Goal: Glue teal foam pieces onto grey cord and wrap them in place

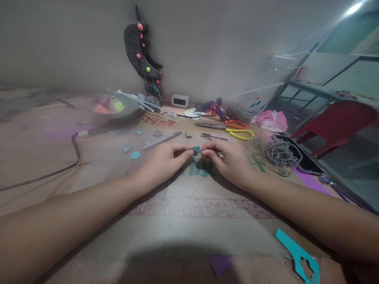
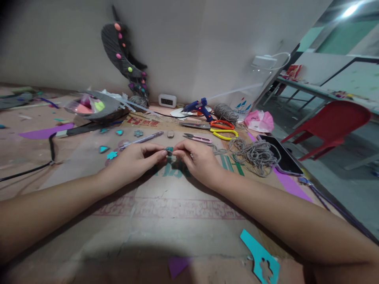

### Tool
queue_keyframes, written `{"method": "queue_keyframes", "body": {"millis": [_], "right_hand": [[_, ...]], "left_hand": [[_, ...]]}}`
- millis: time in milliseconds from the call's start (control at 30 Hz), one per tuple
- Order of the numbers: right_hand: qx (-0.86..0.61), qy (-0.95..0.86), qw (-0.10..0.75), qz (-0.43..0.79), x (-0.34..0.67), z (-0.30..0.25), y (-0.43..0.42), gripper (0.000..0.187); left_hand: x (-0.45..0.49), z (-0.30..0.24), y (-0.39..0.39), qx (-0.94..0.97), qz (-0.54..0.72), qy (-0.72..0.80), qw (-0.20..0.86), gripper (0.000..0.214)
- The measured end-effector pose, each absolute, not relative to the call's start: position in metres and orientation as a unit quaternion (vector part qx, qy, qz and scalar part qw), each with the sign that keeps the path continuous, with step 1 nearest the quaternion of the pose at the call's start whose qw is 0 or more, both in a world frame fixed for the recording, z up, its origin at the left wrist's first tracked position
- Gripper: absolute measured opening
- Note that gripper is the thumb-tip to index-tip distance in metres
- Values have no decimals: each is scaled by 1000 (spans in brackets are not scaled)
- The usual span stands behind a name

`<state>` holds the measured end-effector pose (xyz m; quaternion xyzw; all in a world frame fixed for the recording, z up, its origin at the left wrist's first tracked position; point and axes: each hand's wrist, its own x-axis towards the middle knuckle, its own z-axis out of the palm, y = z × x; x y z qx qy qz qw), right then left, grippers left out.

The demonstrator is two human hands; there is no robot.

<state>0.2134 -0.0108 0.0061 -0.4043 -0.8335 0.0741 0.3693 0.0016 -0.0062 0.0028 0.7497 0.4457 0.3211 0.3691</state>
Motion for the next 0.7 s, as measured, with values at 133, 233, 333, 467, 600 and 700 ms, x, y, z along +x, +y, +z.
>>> {"method": "queue_keyframes", "body": {"millis": [133,233,333,467,600,700], "right_hand": [[-414,-816,389,106,210,7,-11,17],[-431,-790,396,181,208,6,-11,18],[-431,-773,401,239,208,3,-9,14],[-381,-812,413,159,211,1,-6,18],[-347,-851,392,42,214,2,-6,20],[-335,-859,387,-5,214,2,-6,10]], "left_hand": [[2,5,-7,767,306,432,363,28],[1,6,-6,773,306,420,364,27],[1,6,-6,767,308,425,371,28],[0,4,-5,752,310,445,374,31],[0,2,-3,751,315,441,378,30],[0,1,-3,749,321,437,381,28]]}}
